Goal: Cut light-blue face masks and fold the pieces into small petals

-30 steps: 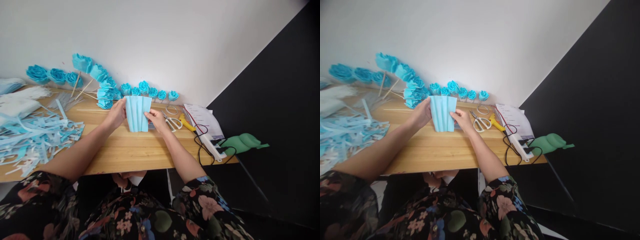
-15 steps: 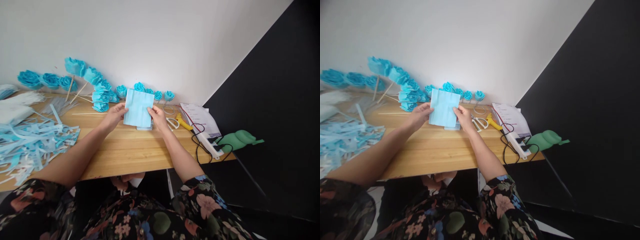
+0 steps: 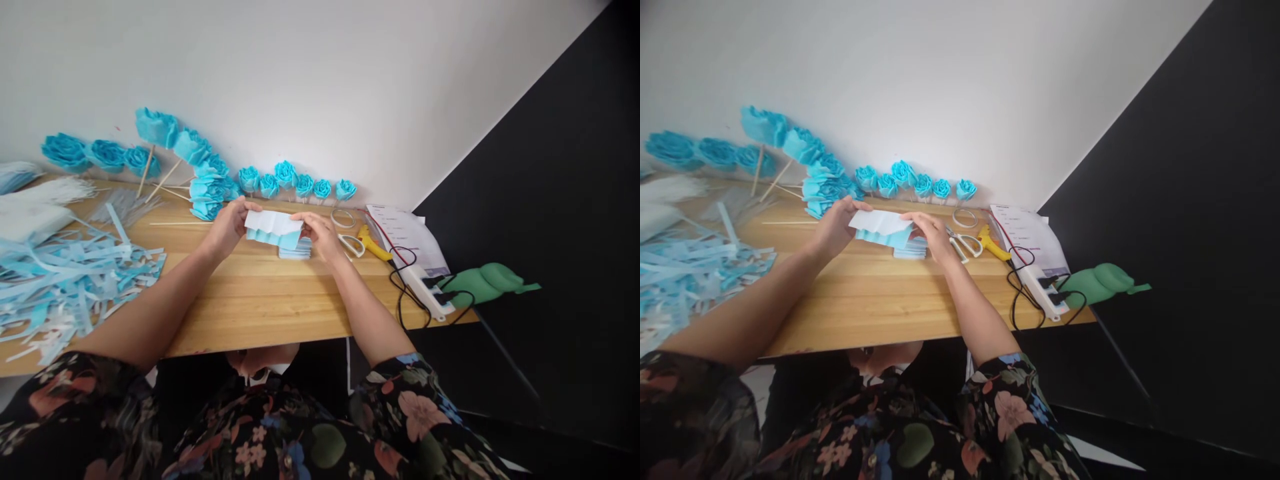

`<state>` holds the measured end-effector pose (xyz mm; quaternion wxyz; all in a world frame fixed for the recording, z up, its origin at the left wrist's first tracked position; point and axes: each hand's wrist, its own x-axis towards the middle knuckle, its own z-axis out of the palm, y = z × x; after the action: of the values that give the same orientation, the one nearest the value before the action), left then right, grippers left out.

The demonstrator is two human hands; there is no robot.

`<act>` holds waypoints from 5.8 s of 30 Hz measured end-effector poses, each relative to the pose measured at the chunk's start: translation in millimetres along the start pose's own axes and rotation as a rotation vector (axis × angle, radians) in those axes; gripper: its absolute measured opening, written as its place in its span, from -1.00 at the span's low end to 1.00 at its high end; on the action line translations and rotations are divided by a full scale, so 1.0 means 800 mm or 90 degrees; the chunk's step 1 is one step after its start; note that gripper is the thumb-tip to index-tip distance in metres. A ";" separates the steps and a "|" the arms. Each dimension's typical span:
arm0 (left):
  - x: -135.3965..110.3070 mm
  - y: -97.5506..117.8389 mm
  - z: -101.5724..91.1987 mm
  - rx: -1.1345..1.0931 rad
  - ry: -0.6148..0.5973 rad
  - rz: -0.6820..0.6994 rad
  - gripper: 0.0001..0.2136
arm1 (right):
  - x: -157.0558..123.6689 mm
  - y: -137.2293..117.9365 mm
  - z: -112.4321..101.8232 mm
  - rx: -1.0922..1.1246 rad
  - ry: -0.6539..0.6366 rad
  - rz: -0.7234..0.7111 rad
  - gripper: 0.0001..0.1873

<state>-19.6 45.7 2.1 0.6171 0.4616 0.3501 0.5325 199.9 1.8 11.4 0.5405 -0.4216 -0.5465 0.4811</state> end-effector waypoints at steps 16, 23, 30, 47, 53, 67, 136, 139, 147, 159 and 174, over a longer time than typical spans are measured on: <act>0.001 0.001 -0.002 0.110 0.063 0.097 -0.58 | 0.006 0.018 0.004 -0.101 0.043 -0.016 -0.49; -0.002 0.008 -0.003 0.130 0.067 0.126 -0.64 | 0.001 0.017 0.006 -0.074 -0.157 0.078 -0.29; -0.030 0.024 0.021 0.177 -0.183 0.037 -0.54 | -0.013 0.000 0.019 -0.093 -0.209 0.021 -0.30; -0.034 -0.004 0.034 0.068 -0.078 -0.041 -0.50 | -0.006 0.011 0.018 -0.155 0.017 -0.099 -0.32; -0.044 0.010 0.040 0.274 -0.135 -0.014 -0.64 | -0.013 -0.017 0.011 -0.281 -0.061 -0.152 -0.50; -0.041 0.002 0.037 0.466 -0.171 0.116 -0.73 | -0.009 -0.007 0.015 -0.296 -0.071 -0.129 -0.66; -0.018 -0.006 0.008 0.254 -0.022 0.118 -0.60 | -0.003 -0.001 0.005 -0.247 0.181 -0.130 -0.60; -0.021 -0.005 0.011 0.254 -0.009 0.124 -0.59 | -0.005 -0.003 0.007 -0.244 0.180 -0.133 -0.61; -0.029 0.005 0.018 0.310 0.038 0.163 -0.55 | -0.006 -0.005 0.012 -0.253 0.184 -0.152 -0.62; -0.021 0.004 0.012 0.290 0.045 0.148 -0.70 | -0.005 0.002 0.004 -0.212 0.211 -0.173 -0.64; -0.016 -0.013 0.015 0.037 -0.032 0.072 -0.68 | -0.003 0.005 0.004 -0.212 0.213 -0.183 -0.62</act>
<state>-7.0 30.9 -4.8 0.5813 0.5115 0.3229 0.5443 196.3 -0.3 7.4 0.6090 -0.4964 -0.5757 0.2265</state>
